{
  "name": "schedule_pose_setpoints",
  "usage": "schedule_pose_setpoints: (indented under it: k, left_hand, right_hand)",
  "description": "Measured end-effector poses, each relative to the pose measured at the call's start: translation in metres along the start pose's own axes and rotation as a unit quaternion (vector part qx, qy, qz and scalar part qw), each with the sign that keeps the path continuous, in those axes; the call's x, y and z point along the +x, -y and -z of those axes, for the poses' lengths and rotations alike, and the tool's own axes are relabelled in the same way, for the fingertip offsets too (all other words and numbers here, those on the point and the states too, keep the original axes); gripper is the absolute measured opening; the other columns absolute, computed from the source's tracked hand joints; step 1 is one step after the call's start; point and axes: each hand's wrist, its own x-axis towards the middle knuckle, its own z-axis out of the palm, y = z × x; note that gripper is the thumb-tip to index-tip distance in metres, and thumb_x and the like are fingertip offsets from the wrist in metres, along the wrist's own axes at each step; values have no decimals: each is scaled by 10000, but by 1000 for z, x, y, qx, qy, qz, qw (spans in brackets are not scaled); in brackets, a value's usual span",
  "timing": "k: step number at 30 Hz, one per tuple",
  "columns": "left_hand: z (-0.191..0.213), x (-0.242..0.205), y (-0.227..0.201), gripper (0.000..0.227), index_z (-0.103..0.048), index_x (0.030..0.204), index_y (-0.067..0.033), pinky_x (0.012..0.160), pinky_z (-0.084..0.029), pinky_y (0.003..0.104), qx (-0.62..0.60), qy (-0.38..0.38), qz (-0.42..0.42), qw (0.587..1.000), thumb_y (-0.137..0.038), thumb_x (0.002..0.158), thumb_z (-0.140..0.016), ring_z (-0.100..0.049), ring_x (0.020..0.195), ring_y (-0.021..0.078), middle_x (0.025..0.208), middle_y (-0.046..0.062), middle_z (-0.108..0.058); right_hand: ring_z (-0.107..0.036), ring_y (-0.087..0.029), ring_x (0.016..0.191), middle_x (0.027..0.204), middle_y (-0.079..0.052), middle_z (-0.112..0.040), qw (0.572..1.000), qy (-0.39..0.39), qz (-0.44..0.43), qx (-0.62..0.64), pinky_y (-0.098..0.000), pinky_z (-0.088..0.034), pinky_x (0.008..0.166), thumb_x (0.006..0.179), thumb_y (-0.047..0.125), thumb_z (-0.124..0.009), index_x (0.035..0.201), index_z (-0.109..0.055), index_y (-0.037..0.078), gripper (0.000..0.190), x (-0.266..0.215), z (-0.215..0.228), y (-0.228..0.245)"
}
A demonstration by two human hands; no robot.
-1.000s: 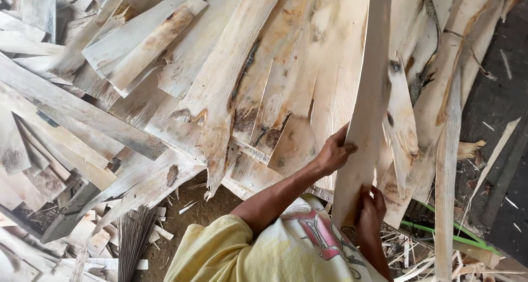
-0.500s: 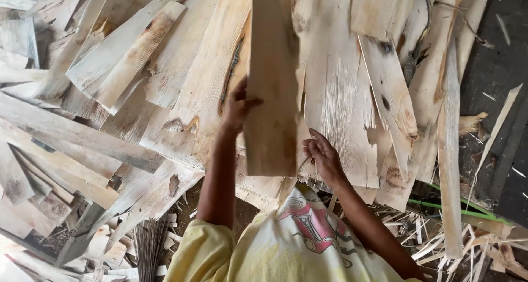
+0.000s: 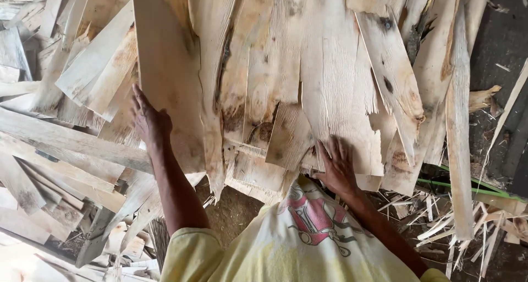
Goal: Feeding and processing thin wood strips through a woodworking machine.
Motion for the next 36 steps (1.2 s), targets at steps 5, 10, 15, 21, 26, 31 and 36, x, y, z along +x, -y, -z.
schedule_pose_setpoints:
  k: [5,10,15,21,26,31,36]
  left_hand:
    - [-38,-69,-77,704,-386,1568,-37,1149,-369,576,-181,81,-15,980,-316,1001,-696,-479,1365,457,1431,271,-559]
    - [-110,-137,-156,819,-450,1435,49,1124,-272,732,-166,142,-99,971,-540,927,-708,-342,1418,580,1532,358,-378]
    - [-83,-119,-184,431,-680,1194,-34,765,-612,485,-332,282,30,900,-407,981,-652,-771,812,305,1000,188,-819]
    - [-7,-102,-240,178,-567,1050,12,527,-592,305,-589,291,0,754,-78,926,-657,-716,617,145,796,126,-748]
    - [76,-126,-252,151,-565,1001,8,551,-531,304,-602,272,-98,744,-47,893,-654,-647,612,139,740,127,-732]
    - [123,-162,-237,148,-554,988,-1,542,-473,314,-583,309,-87,747,-61,889,-647,-545,607,110,688,94,-653]
    - [145,-181,-213,155,-578,1009,12,617,-473,302,-599,304,-124,730,-65,915,-673,-499,723,92,777,80,-625]
  right_hand:
    - [-218,-465,1519,1639,-255,-215,999,-19,25,-29,-650,-185,1223,608,320,-943,1573,-309,118,1171,-8,-7,-13]
    - [-262,-442,1494,1637,-209,-273,999,-14,44,-28,-627,-212,1228,596,272,-929,1528,-428,114,1070,-10,9,-22]
    - [-380,-389,1520,1625,-199,-414,992,-117,31,29,-515,-325,1287,861,159,-713,1530,-491,38,715,-30,-27,-70]
    - [-359,-387,1531,1648,-211,-356,998,-17,-53,3,-491,-312,1212,869,406,-739,1621,-359,61,911,-16,17,-56]
    - [-335,-391,1492,1638,-221,-315,989,-5,-79,124,-494,-281,1190,767,582,-759,1606,-294,82,1082,-32,30,-77]
    - [-391,-375,1490,1644,-213,-375,937,-78,-258,221,-488,-328,1211,873,604,-692,1605,-348,85,961,-54,-5,-109]
    - [-592,-463,1136,1257,-297,-624,870,-102,-353,329,-534,-508,950,842,318,-872,1529,-509,-8,843,-62,-30,-116]
